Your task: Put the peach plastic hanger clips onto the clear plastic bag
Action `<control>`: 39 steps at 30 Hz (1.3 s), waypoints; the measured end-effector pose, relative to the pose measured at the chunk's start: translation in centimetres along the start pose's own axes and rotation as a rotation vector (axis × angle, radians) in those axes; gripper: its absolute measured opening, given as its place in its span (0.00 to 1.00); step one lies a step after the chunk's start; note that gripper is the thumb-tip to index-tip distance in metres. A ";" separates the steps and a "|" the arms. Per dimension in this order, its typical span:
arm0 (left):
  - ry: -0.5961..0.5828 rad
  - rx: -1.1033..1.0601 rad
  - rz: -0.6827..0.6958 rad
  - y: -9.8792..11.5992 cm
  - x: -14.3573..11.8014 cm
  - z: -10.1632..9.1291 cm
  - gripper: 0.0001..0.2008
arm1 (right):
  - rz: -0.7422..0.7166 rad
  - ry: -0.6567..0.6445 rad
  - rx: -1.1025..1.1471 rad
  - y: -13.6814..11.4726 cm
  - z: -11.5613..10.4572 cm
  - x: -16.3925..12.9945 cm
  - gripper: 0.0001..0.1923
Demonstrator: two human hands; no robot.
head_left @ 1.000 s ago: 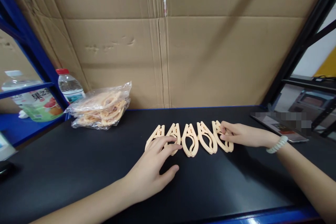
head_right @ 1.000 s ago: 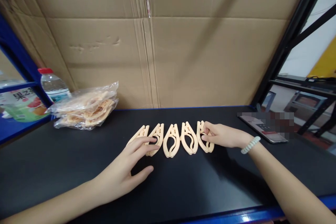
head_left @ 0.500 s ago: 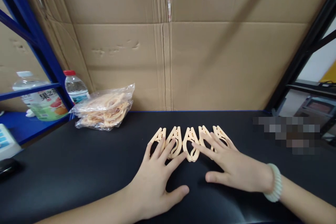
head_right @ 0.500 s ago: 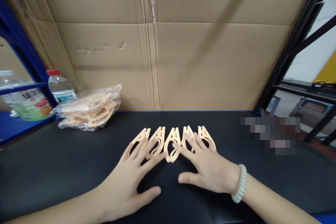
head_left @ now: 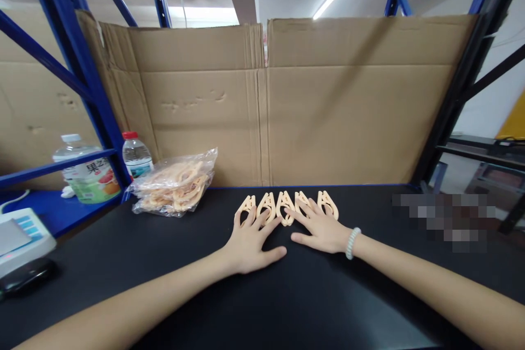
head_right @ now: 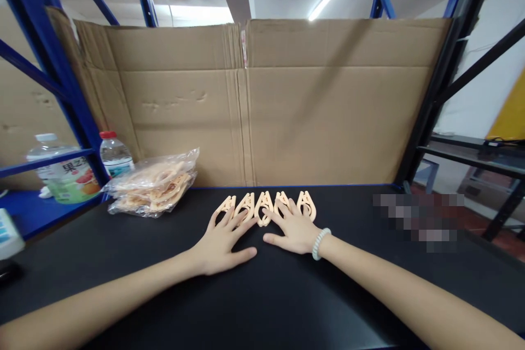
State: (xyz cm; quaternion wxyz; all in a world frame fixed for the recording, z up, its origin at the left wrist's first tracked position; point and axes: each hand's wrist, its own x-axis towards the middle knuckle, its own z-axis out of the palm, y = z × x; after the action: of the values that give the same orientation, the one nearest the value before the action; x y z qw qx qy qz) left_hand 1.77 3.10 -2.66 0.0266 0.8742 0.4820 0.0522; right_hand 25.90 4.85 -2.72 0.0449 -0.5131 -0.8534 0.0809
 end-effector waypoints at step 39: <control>0.831 0.268 0.214 -6.5 -1.5 -6.3 0.20 | -0.113 0.617 0.402 0.5 0.2 -1.7 0.21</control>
State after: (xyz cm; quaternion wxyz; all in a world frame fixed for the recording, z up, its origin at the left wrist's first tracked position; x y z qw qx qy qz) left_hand -5.20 5.27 2.89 -0.2881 0.8198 0.3611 0.3384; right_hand 27.12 3.52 -2.95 0.4044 -0.4463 -0.7937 0.0857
